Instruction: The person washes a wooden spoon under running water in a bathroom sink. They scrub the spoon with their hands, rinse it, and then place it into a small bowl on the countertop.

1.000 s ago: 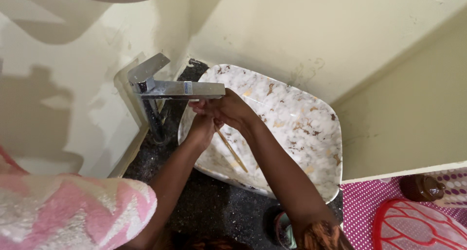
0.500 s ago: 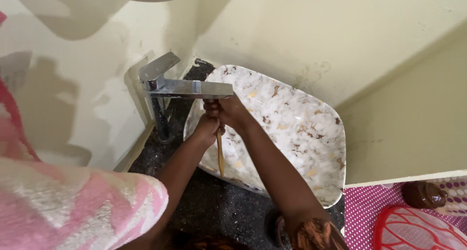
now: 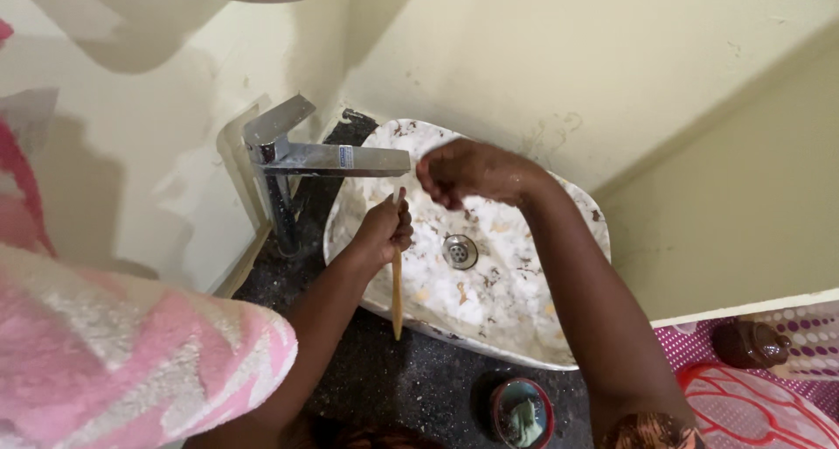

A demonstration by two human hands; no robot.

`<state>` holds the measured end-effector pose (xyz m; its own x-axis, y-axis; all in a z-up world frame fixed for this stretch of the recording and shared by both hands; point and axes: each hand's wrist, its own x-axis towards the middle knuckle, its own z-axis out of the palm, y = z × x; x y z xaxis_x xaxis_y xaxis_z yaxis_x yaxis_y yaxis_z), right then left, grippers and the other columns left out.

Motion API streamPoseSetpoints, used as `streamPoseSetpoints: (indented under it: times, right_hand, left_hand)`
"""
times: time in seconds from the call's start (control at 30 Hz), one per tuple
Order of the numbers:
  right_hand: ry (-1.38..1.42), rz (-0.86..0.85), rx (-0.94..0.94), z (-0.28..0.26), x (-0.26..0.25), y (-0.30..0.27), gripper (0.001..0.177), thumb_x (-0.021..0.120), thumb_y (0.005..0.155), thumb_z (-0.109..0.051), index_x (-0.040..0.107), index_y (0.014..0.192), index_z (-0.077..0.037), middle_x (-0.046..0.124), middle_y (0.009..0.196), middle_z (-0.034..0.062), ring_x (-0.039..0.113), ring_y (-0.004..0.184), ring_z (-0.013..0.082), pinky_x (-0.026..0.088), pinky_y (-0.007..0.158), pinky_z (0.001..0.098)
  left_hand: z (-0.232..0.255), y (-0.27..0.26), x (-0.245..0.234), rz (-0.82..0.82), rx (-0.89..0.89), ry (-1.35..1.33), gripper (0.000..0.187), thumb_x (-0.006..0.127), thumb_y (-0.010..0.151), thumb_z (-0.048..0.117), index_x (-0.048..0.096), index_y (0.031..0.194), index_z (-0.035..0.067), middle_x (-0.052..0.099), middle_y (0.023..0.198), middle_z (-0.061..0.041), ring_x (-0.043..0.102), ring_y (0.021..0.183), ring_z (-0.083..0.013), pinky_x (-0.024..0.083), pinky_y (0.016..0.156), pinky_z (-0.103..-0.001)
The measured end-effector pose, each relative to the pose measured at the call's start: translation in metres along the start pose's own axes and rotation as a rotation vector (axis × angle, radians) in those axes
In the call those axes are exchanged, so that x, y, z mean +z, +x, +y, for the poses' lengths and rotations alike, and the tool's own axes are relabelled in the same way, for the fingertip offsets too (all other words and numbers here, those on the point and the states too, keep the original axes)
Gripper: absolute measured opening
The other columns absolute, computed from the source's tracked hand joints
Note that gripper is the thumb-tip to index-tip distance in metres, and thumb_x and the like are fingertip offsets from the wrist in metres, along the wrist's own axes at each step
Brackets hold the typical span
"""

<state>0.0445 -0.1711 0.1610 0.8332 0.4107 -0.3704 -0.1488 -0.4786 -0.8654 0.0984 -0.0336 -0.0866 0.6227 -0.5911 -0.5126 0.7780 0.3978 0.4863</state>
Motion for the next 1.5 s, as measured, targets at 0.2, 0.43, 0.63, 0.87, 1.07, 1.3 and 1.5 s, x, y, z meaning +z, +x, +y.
streamPoseSetpoints:
  times: [0.2,0.43,0.63,0.87,1.07,1.3,1.5]
  right_hand:
    - [-0.323,0.371,-0.255,-0.041,0.041,0.006,0.025,0.053,0.104,-0.015,0.071,0.115,-0.001,0.076,0.112,0.0142,0.074,0.107,0.0234,0.058,0.1,0.0371]
    - [-1.045,0.607,-0.523,-0.012,0.121,0.024,0.055,0.057,0.09,-0.006,0.052,0.145,0.002,0.047,0.154,0.021,0.044,0.143,0.0344,0.039,0.115,0.0429]
    - [-1.203,0.706,-0.536,-0.024,0.165,0.076,0.056,0.057,0.102,-0.028,0.047,0.146,0.005,0.043,0.158,0.0215,0.036,0.152,0.0318,0.026,0.129,0.0463]
    - [-1.027,0.789,-0.494,-0.014,0.136,0.037,0.049,0.058,0.102,-0.022,0.054,0.146,-0.002,0.048,0.157,0.0135,0.043,0.148,0.0276,0.035,0.123,0.0437]
    - [-0.331,0.975,-0.365,0.034,0.122,0.028,0.037,0.052,0.103,-0.008,0.06,0.138,0.0,0.063,0.14,0.0163,0.06,0.131,0.0261,0.048,0.108,0.0382]
    - [0.931,0.318,-0.113,0.093,0.095,0.088,0.018,0.059,0.1,-0.003,0.065,0.114,0.006,0.07,0.104,0.0109,0.069,0.099,0.0227,0.058,0.096,0.0367]
    - [-0.093,0.02,0.112,0.033,0.059,0.031,0.014,0.065,0.095,-0.005,0.073,0.104,0.002,0.075,0.092,0.0094,0.071,0.082,0.019,0.061,0.08,0.0345]
  left_hand:
    - [-0.021,0.04,-0.028,-0.078,0.081,-0.11,0.024,0.047,0.108,0.023,0.049,0.089,0.01,0.042,0.066,0.0,0.034,0.048,-0.0112,0.032,0.044,-0.028]
    - [-0.025,0.069,-0.049,-0.109,0.283,0.039,0.013,0.047,0.109,0.016,0.051,0.106,0.004,0.051,0.085,-0.006,0.048,0.066,-0.0158,0.043,0.057,-0.03]
    - [-0.026,0.044,-0.077,-0.067,0.438,0.174,0.018,0.047,0.11,0.017,0.053,0.117,0.001,0.055,0.096,-0.009,0.053,0.077,-0.0184,0.046,0.066,-0.032]
    - [-0.03,0.073,-0.075,-0.08,1.004,0.563,0.029,0.046,0.111,0.019,0.055,0.129,-0.002,0.059,0.109,-0.013,0.058,0.09,-0.0214,0.05,0.076,-0.034]
    - [-0.021,0.038,-0.067,0.178,0.272,-0.088,0.026,0.043,0.105,0.013,0.057,0.123,0.0,0.056,0.094,-0.01,0.055,0.067,-0.0188,0.051,0.058,-0.033]
    - [-0.019,0.03,-0.064,0.153,0.289,0.001,0.019,0.045,0.105,0.01,0.054,0.117,-0.003,0.055,0.09,-0.009,0.05,0.064,-0.0158,0.045,0.052,-0.031]
    - [-0.013,0.023,-0.057,-0.021,0.29,-0.057,0.021,0.038,0.105,0.008,0.053,0.107,-0.007,0.056,0.08,-0.011,0.053,0.062,-0.0201,0.053,0.056,-0.033]
